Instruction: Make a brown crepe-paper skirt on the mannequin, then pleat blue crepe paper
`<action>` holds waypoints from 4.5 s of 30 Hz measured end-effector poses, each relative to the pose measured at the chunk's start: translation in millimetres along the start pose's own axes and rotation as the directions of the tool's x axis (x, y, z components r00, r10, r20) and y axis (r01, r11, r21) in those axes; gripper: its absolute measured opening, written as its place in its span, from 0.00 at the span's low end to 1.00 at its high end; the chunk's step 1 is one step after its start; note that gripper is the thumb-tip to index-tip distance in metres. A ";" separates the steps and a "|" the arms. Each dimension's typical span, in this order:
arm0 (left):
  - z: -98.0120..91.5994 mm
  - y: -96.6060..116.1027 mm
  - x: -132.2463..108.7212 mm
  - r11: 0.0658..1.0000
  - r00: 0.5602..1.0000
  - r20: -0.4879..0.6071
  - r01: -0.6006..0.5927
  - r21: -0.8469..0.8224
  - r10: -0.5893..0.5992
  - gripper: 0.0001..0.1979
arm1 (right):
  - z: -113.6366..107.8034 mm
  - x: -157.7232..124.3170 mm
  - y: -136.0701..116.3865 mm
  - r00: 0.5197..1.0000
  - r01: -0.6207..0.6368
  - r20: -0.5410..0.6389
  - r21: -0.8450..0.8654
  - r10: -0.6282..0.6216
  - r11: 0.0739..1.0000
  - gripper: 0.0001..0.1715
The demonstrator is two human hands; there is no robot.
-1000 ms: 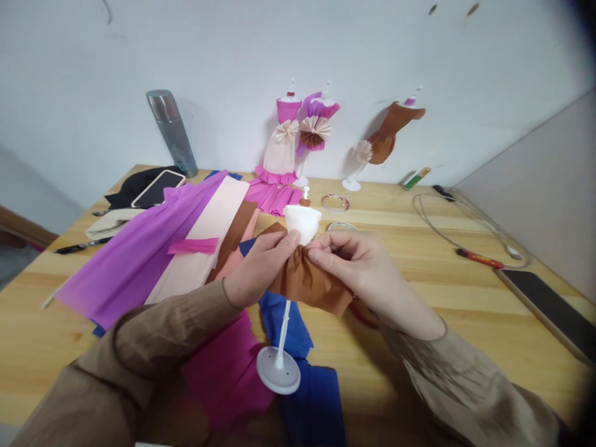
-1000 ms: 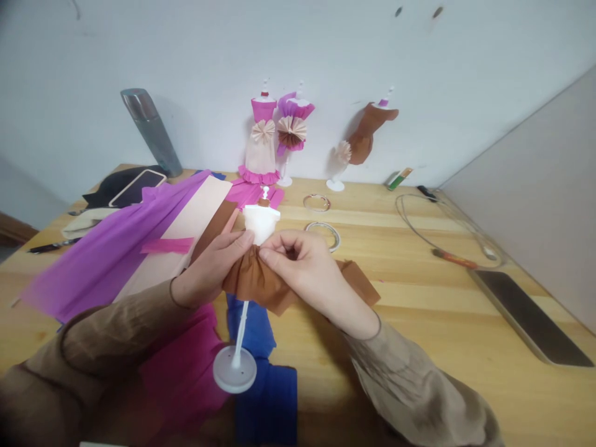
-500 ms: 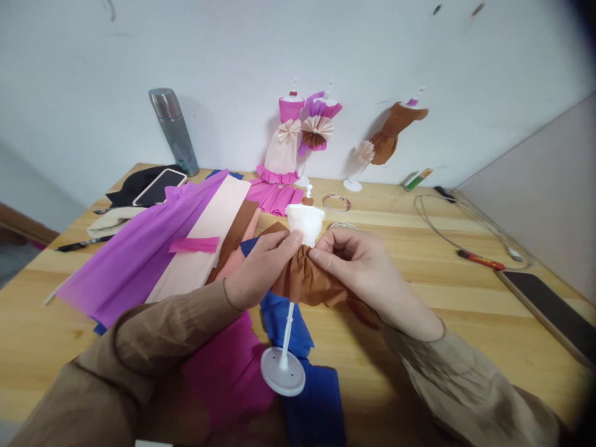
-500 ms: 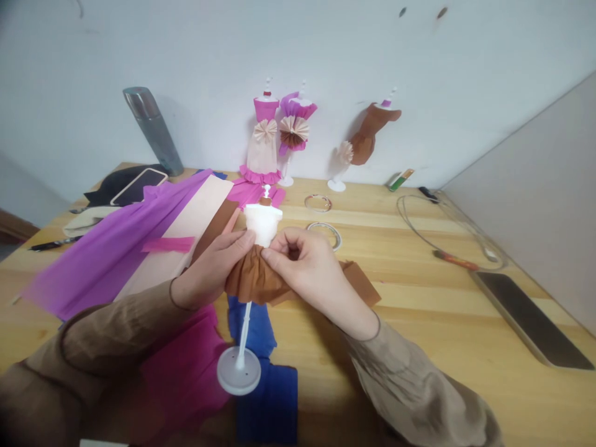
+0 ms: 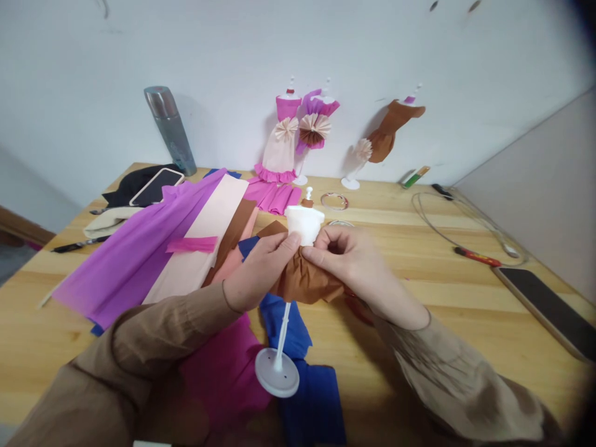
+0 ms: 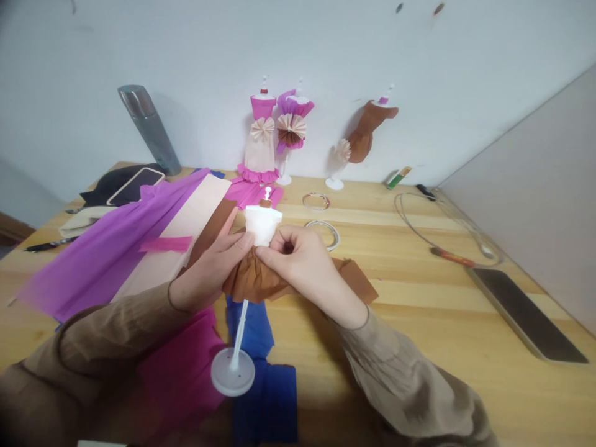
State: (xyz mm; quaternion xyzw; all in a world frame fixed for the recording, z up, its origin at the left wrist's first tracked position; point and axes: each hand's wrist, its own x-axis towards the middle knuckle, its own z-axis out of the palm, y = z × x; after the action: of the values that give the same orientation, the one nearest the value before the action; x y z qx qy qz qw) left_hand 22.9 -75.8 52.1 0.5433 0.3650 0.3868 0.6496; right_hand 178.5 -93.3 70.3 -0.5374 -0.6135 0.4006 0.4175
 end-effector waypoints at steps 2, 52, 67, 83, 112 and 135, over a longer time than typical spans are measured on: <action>-0.9 -1.6 1.3 0.995 0.998 0.050 0.037 -0.097 -0.032 0.21 | -0.3 0.8 1.7 1.000 -0.007 0.005 0.015 0.007 1.000 0.23; -6.9 -6.1 9.3 0.985 0.983 0.176 0.079 -0.155 -0.052 0.21 | -10.6 -1.6 -2.7 0.991 -0.069 0.113 0.038 0.064 0.997 0.13; -4.3 1.2 2.0 0.999 0.994 0.095 0.049 -0.023 -0.046 0.17 | -7.3 1.3 -1.1 0.985 -0.130 0.116 0.050 0.124 0.990 0.19; -10.0 9.2 9.7 0.979 0.991 0.088 0.112 -0.173 -0.098 0.09 | -29.6 6.1 -0.1 0.923 -0.076 0.373 -0.055 0.091 0.996 0.17; -11.8 5.9 14.0 0.759 0.908 0.308 0.409 -0.506 -0.285 0.11 | 13.3 -7.7 13.1 0.451 0.744 0.035 -0.566 -0.892 0.355 0.14; -8.8 -2.9 13.0 0.804 0.905 0.248 0.422 -0.419 -0.346 0.06 | 13.0 -11.1 5.9 0.284 0.838 0.423 -0.545 -0.860 0.008 0.13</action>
State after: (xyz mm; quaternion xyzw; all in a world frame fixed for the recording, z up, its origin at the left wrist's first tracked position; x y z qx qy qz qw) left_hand 21.0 -60.7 47.4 0.3159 0.3114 0.2782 0.8519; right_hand 168.9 -104.3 59.5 -0.1755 -0.8996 -0.2013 0.3455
